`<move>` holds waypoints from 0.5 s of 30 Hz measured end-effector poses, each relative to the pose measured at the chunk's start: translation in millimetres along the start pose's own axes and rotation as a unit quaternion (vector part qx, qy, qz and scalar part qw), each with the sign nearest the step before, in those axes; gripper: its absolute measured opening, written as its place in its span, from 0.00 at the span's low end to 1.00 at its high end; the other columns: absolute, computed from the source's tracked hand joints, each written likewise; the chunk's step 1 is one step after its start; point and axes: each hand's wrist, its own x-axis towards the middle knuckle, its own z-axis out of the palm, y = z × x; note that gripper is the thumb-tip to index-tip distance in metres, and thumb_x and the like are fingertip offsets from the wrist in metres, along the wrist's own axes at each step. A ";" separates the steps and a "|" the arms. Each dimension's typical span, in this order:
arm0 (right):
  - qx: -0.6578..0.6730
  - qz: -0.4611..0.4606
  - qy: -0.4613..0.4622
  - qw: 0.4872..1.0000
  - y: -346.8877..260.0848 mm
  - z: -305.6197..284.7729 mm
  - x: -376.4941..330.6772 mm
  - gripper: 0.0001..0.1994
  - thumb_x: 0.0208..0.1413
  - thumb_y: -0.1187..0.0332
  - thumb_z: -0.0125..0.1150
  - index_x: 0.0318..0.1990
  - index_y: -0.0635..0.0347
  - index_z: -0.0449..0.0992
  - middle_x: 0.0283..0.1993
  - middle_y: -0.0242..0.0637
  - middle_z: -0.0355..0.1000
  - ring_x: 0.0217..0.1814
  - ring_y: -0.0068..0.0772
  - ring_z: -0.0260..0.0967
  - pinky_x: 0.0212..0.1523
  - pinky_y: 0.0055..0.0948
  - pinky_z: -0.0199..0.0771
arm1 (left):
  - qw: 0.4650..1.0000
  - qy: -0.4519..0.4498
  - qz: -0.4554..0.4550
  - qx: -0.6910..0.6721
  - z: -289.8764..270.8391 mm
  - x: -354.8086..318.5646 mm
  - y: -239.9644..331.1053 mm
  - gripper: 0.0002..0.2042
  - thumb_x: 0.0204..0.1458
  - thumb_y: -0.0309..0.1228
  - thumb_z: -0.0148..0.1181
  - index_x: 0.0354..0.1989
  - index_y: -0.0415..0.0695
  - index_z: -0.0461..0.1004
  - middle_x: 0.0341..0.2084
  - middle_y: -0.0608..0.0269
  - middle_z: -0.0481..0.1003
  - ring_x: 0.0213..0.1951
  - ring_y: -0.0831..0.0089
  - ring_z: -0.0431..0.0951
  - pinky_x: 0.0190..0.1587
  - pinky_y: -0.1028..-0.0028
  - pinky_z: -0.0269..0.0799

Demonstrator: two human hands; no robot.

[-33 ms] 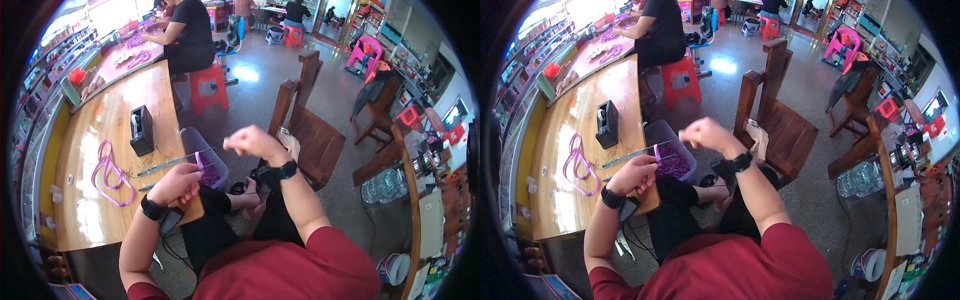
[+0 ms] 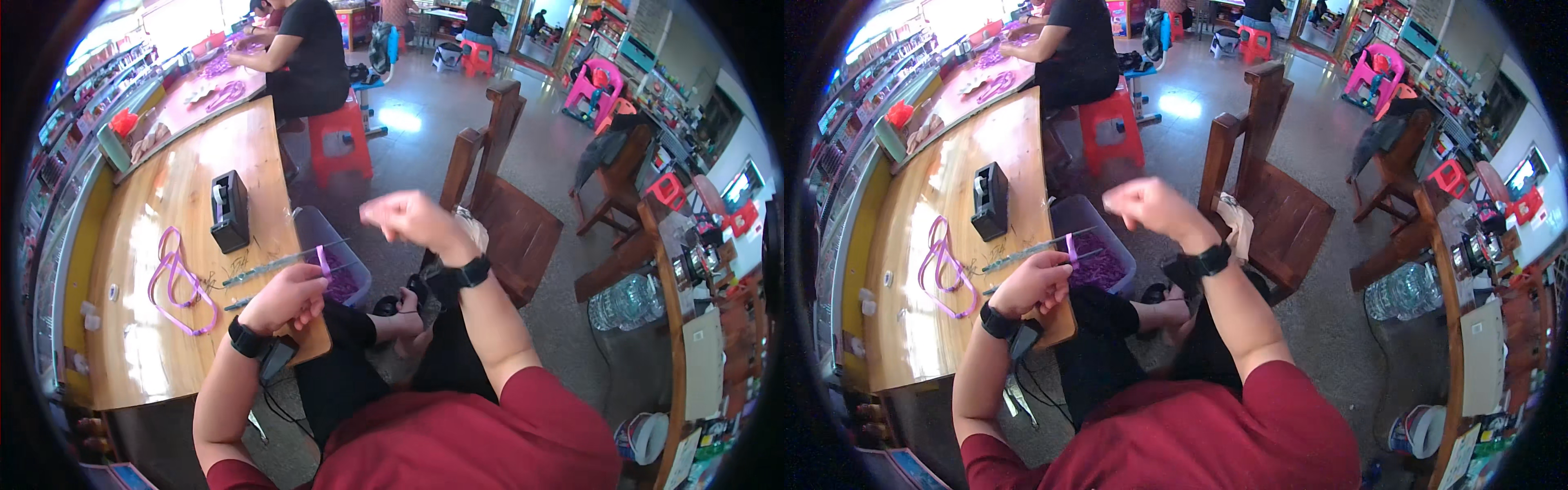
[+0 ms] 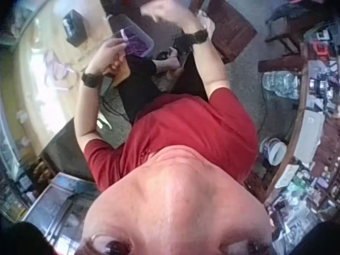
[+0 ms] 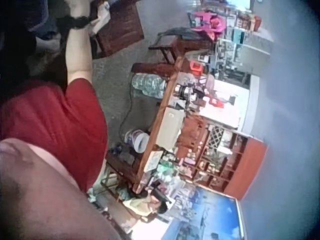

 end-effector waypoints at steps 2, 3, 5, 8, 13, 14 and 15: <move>0.030 -0.085 0.066 0.994 -44.4 0.1 0.9 0.27 0.61 0.56 0.61 0.62 0.63 0.68 0.25 0.27 0.72 0.23 0.13 0.61 0.23 0.16 0.59 | 1.000 0.012 -0.001 0.001 -1.9 -0.2 -3.3 0.19 0.62 0.32 0.53 0.57 0.35 0.65 0.16 0.66 0.71 0.12 0.81 0.68 0.13 0.82 0.62; 0.034 -0.123 0.086 0.988 -58.9 1.0 2.8 0.30 0.61 0.56 0.61 0.65 0.63 0.64 0.25 0.27 0.72 0.23 0.13 0.61 0.24 0.16 0.59 | 1.000 0.026 -0.001 0.009 -3.6 -0.5 -3.0 0.18 0.62 0.33 0.53 0.56 0.34 0.65 0.16 0.65 0.71 0.11 0.80 0.68 0.13 0.82 0.62; 0.005 -0.150 0.078 0.986 -76.5 9.9 -0.9 0.32 0.61 0.57 0.60 0.68 0.63 0.59 0.26 0.28 0.73 0.23 0.13 0.60 0.24 0.16 0.59 | 0.999 0.032 0.014 0.007 -9.2 -2.5 -8.4 0.18 0.62 0.33 0.54 0.55 0.35 0.66 0.16 0.65 0.71 0.11 0.80 0.68 0.13 0.82 0.62; 0.010 -0.088 0.047 0.995 -65.0 13.4 -18.3 0.25 0.62 0.60 0.59 0.63 0.64 0.66 0.25 0.29 0.73 0.21 0.12 0.57 0.23 0.15 0.57 | 1.000 0.005 0.024 0.008 -8.1 1.4 -2.4 0.17 0.62 0.34 0.54 0.54 0.36 0.67 0.15 0.66 0.71 0.11 0.81 0.67 0.13 0.82 0.61; 0.189 0.063 -0.008 0.980 28.7 38.6 -12.3 0.12 0.63 0.62 0.58 0.44 0.62 0.79 0.26 0.27 0.72 0.19 0.10 0.57 0.20 0.13 0.55 | 0.999 -0.006 0.022 0.033 -6.0 8.0 -1.9 0.16 0.62 0.34 0.52 0.52 0.36 0.68 0.15 0.69 0.70 0.12 0.83 0.67 0.14 0.82 0.61; 0.224 0.098 -0.023 0.969 38.3 49.4 -7.2 0.13 0.63 0.60 0.58 0.43 0.61 0.79 0.26 0.25 0.70 0.20 0.11 0.56 0.21 0.14 0.54 | 0.999 -0.013 0.023 0.035 -5.7 6.7 -4.0 0.14 0.62 0.34 0.52 0.50 0.37 0.69 0.16 0.69 0.70 0.12 0.83 0.67 0.14 0.82 0.62; 0.257 0.132 -0.038 0.956 47.1 59.8 -1.0 0.13 0.63 0.59 0.59 0.41 0.60 0.80 0.26 0.23 0.69 0.20 0.11 0.55 0.22 0.15 0.53 | 0.999 -0.006 0.021 0.033 -6.8 5.9 -5.3 0.14 0.62 0.34 0.52 0.50 0.37 0.69 0.16 0.69 0.70 0.12 0.83 0.67 0.14 0.82 0.62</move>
